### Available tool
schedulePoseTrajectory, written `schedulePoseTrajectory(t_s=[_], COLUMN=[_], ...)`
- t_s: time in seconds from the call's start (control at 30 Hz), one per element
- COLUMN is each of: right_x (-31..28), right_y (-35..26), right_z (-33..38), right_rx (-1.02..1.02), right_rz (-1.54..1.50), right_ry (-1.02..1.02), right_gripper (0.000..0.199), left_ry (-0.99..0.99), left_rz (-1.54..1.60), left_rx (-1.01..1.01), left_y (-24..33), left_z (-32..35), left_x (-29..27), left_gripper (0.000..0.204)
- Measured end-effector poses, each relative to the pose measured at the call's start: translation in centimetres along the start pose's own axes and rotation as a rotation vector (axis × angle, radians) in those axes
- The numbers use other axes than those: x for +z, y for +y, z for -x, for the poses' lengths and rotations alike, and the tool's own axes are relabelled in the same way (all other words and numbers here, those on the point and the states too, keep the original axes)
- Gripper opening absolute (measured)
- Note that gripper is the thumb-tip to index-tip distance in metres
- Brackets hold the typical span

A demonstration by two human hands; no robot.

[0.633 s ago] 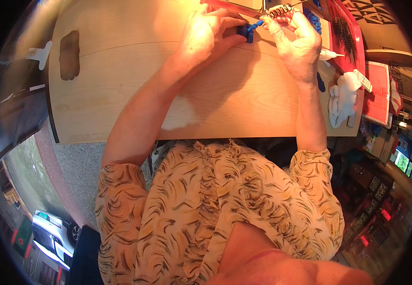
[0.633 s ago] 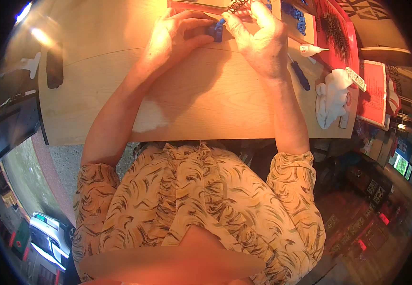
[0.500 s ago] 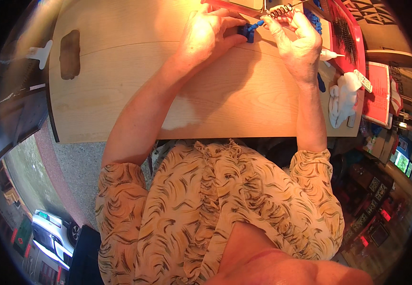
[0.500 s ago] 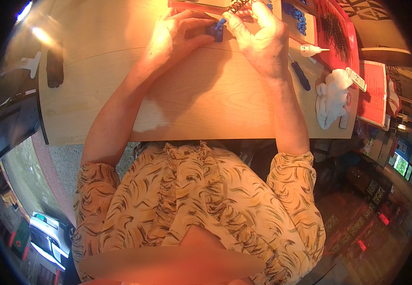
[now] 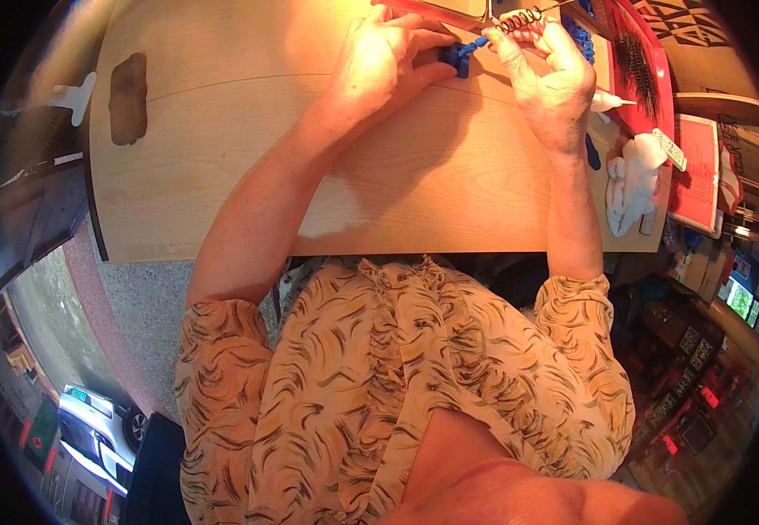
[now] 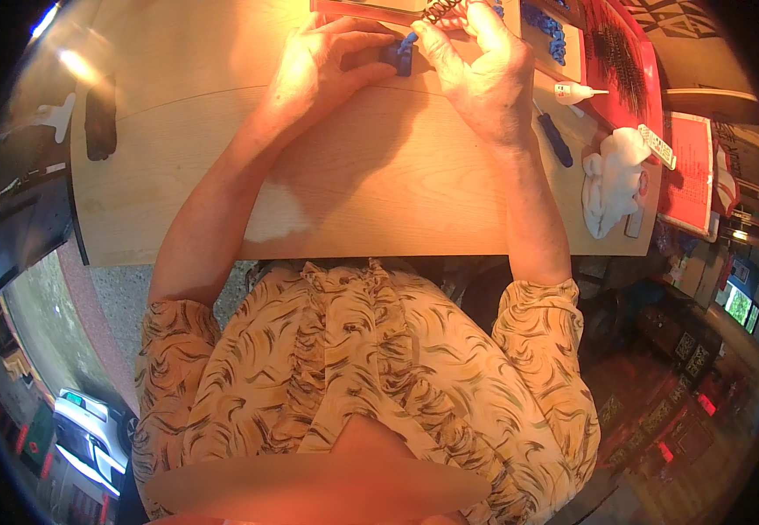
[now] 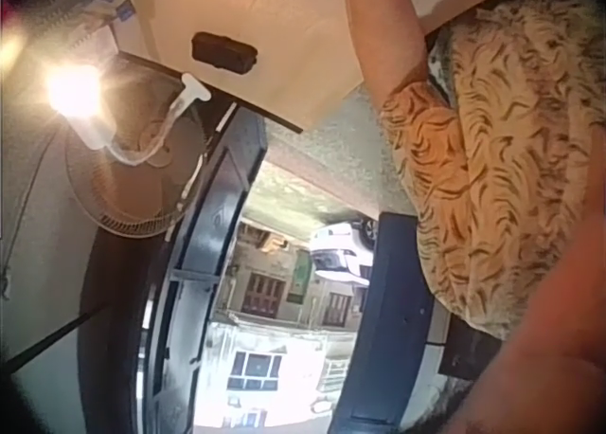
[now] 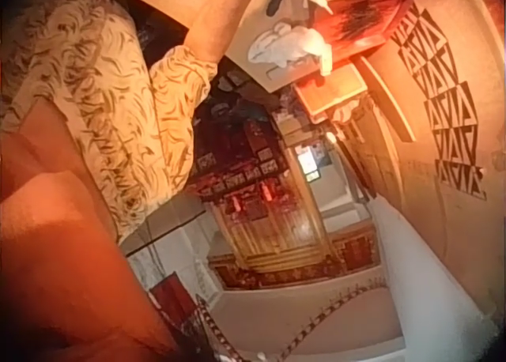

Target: The person assembles electronic components, springs, and a blue plastic housing using a screwdriver.

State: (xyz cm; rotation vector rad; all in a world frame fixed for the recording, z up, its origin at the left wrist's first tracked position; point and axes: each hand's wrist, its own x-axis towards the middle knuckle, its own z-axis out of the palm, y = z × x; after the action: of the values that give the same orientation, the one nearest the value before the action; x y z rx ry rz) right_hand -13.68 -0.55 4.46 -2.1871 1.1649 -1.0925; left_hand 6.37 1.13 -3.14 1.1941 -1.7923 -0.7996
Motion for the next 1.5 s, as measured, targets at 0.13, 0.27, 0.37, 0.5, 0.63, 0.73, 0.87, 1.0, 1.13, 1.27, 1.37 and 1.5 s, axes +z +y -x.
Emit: schedulePoseTrajectory(t_s=[0.13,0.27,0.37,0.5,0.63,0.73,0.87,1.0,1.13,1.27,1.37,1.5], right_x=[-0.1,0.2,0.2,0.2,-0.3,-0.5,-0.2,0.2,0.2,0.4,0.6,0.5], right_y=[-0.1,0.4,0.3,-1.9,-3.7,0.6,-0.1,-2.8,-2.5,-2.6,-2.4,-2.2], right_z=[0.3,0.3,0.3,-0.3,-0.9,-0.2,-0.4,-0.8,-0.7,-0.8,-0.7,-0.7], right_rx=[-0.014,0.003,0.013,0.013,0.115,-0.011,0.025,0.114,0.038,-0.024,-0.075,-0.016], right_rz=[0.034,-0.015,-0.017,-0.008,0.023,-0.041,-0.096,-0.017,0.084,0.19,0.227,0.146], right_ry=[0.003,0.018,0.014,0.02,-0.043,-0.054,-0.062,-0.049,-0.016,-0.018,-0.003,-0.011], right_gripper=[0.017,0.018,0.019,0.017,0.015,0.023,0.024,0.017,0.019,0.021,0.022,0.022], left_ry=[0.099,0.044,0.049,0.061,0.14,0.175,0.26,0.349,0.415,0.24,0.258,0.172], left_rz=[-0.303,-0.222,-0.211,-0.07,0.086,0.171,0.075,-0.023,-0.084,0.072,0.025,0.002], left_rx=[0.136,0.012,0.015,0.061,0.198,0.27,0.392,0.508,0.597,0.347,0.363,0.297], left_y=[1.3,1.4,1.3,1.9,3.8,4.4,1.3,-0.3,-0.3,0.7,1.0,2.1], left_z=[0.1,0.1,0.0,-0.2,0.5,0.5,-0.5,-0.5,-0.1,0.3,0.5,0.6], left_x=[-0.3,-0.2,-0.3,-0.8,-1.4,-1.3,-0.6,0.1,0.2,-0.5,-0.9,-1.8], left_gripper=[0.038,0.037,0.037,0.033,0.026,0.022,0.023,0.023,0.024,0.021,0.021,0.021])
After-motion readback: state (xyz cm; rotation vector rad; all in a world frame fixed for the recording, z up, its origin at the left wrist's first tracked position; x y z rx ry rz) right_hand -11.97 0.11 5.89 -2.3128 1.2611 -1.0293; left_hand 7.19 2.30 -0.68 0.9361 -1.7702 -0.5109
